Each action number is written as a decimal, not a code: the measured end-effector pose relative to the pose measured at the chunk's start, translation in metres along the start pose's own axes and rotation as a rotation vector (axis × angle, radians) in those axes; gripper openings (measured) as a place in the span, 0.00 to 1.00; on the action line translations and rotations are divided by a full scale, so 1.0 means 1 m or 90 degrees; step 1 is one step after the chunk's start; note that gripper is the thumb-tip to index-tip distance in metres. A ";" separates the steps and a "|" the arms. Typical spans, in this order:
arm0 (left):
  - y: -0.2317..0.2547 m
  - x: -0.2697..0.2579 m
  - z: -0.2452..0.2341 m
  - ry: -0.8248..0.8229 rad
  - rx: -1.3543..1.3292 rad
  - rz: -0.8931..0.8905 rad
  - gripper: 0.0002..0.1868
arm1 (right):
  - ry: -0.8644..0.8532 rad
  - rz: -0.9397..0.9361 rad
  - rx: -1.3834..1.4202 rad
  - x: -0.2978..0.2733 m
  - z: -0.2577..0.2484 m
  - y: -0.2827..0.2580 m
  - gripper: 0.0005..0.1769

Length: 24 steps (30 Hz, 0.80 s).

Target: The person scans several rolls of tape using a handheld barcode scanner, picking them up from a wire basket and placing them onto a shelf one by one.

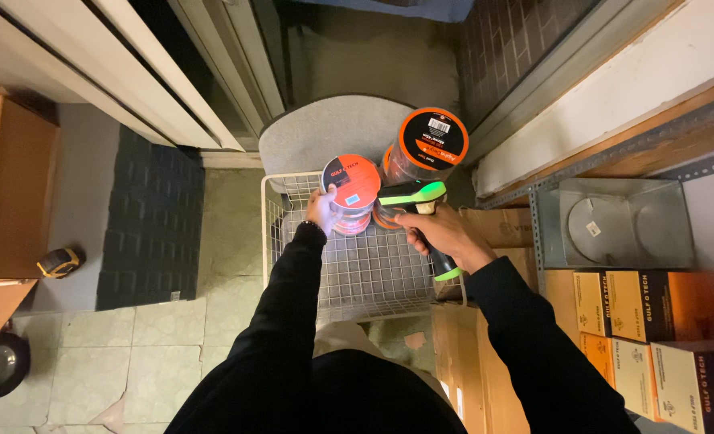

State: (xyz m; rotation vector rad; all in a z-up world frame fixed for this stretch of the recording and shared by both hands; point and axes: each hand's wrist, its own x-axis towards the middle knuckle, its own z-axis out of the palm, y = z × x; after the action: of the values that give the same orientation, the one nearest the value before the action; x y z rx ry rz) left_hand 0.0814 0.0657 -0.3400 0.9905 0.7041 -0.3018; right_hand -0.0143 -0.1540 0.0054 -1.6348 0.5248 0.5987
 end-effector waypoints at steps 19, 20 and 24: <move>0.001 0.000 0.004 0.030 0.019 -0.006 0.17 | 0.001 0.023 -0.033 -0.010 0.004 -0.008 0.14; 0.001 0.000 0.004 0.031 0.024 -0.008 0.19 | 0.002 0.018 -0.034 -0.008 0.004 -0.006 0.14; -0.013 0.016 -0.002 0.047 0.004 0.014 0.26 | 0.009 0.005 -0.016 -0.013 0.003 -0.003 0.16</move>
State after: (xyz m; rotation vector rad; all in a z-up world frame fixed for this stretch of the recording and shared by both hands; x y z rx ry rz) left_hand 0.0856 0.0617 -0.3605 1.0192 0.7586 -0.2499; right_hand -0.0224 -0.1502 0.0162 -1.6624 0.5368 0.6026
